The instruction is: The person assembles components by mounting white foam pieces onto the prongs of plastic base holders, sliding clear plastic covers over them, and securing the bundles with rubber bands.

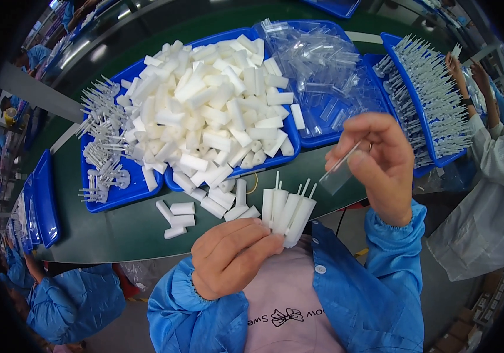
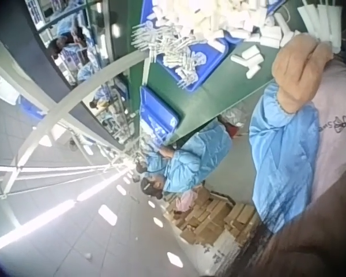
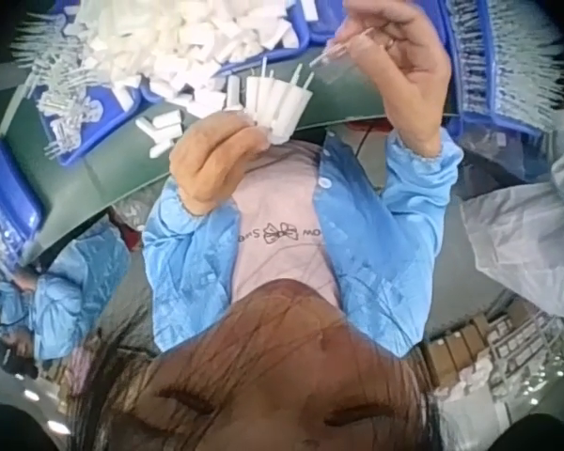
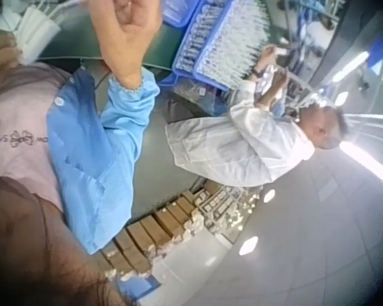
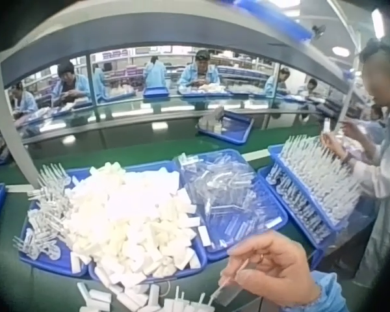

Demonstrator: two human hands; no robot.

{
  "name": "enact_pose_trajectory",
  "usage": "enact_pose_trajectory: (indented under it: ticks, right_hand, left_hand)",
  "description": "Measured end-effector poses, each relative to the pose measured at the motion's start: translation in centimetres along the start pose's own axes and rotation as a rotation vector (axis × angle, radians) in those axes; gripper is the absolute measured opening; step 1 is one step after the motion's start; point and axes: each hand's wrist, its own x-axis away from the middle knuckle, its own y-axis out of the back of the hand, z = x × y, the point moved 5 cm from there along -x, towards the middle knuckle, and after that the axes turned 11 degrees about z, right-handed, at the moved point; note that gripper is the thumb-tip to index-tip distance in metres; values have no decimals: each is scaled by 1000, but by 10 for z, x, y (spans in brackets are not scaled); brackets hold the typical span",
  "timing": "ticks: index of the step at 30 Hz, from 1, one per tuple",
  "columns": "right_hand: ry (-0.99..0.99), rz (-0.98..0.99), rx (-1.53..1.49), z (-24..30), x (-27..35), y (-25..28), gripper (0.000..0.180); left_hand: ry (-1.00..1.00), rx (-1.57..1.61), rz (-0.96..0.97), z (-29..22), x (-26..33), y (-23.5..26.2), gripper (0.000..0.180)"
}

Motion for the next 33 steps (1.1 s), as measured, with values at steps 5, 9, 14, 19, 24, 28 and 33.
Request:
enact_pose_trajectory:
  ticks: [5, 9, 14, 19, 24, 28, 33]
  right_hand:
    - [137, 15, 140, 6, 8, -11, 34]
    - [162, -24, 208, 6, 8, -15, 32]
    - [203, -94, 177, 6, 11, -6, 35]
    - [97, -98, -12, 2, 10, -5, 36]
    - [136, -137, 122, 19, 5, 5, 35]
    - [-107, 10, -28, 6, -23, 18, 35]
    - [-276, 260, -166, -6, -35, 10, 30]
  left_hand:
    - [59, 119, -10, 3, -4, 2, 35]
    - [144, 147, 5, 1, -3, 2, 32]
    - [131, 98, 31, -1, -7, -1, 32]
    - [104, 71, 56, -2, -8, -5, 34]
    - [66, 7, 67, -7, -14, -7, 35]
    - [18, -35, 107, -9, -21, -9, 36]
    - [-13, -50, 118, -12, -23, -10, 36]
